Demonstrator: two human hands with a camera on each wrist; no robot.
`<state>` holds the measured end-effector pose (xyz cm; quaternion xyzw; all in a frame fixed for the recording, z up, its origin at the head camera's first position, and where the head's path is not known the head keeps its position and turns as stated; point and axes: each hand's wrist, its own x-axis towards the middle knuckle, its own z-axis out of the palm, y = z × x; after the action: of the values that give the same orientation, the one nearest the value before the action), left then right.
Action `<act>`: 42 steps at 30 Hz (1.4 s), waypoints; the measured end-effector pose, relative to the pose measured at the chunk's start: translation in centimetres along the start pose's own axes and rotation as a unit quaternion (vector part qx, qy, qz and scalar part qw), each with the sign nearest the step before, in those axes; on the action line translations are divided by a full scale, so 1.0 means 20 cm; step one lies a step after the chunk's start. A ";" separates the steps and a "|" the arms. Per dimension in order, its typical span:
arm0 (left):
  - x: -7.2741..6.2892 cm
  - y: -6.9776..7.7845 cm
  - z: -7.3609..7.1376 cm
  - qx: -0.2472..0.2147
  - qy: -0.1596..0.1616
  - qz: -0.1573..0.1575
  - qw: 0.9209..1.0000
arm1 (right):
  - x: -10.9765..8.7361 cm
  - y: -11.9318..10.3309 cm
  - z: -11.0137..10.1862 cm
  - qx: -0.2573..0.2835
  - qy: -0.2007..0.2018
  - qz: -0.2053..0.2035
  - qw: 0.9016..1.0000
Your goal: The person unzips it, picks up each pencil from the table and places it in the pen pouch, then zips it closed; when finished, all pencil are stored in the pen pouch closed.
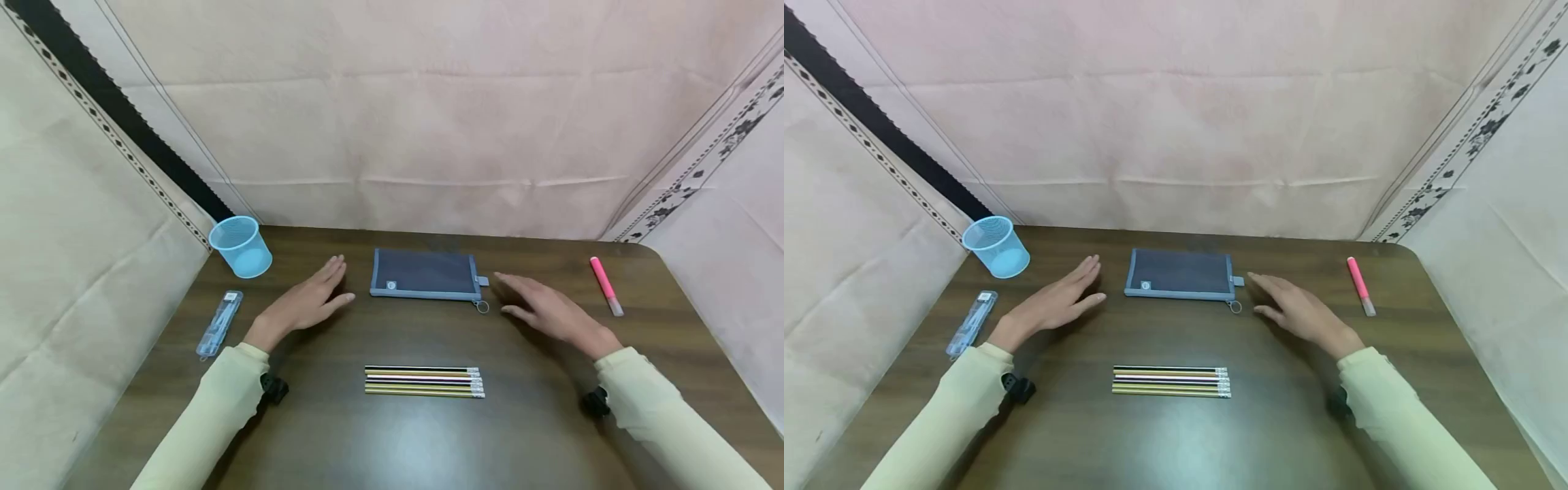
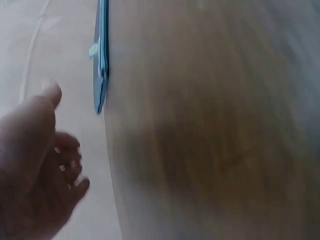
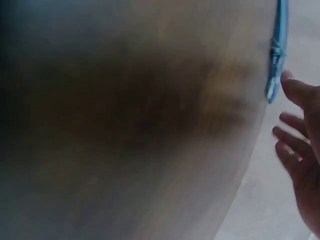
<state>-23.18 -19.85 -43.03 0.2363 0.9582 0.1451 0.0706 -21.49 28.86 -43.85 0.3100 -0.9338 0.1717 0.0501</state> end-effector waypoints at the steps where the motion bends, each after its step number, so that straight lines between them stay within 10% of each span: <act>1: 0.00 0.02 -0.01 0.001 -0.001 0.016 1.000 | 0.03 0.01 0.01 -0.004 0.005 -0.022 1.000; 7: 0.03 0.11 -0.04 0.013 -0.011 0.063 0.998 | 0.13 0.04 0.01 -0.027 0.010 -0.108 0.994; 20: 0.10 0.22 -0.07 0.012 -0.029 0.099 0.995 | 0.36 -0.06 -0.06 -0.085 -0.150 -0.162 0.972; 28: 0.19 0.41 -0.09 0.005 -0.025 0.151 0.988 | 0.36 -0.05 0.01 -0.011 -0.077 -0.145 0.986; 37: 0.28 0.62 -0.06 0.006 0.066 0.172 0.983 | 0.34 -0.08 0.03 0.053 -0.013 -0.103 0.993; 42: 0.33 0.74 0.00 -0.027 0.049 0.172 0.983 | 0.38 -0.12 -0.03 0.070 0.011 -0.103 0.992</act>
<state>-22.64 -4.16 -38.78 0.3886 0.9012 0.1920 0.0040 -26.08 23.04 -41.02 0.4055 -0.8818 0.2343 0.0562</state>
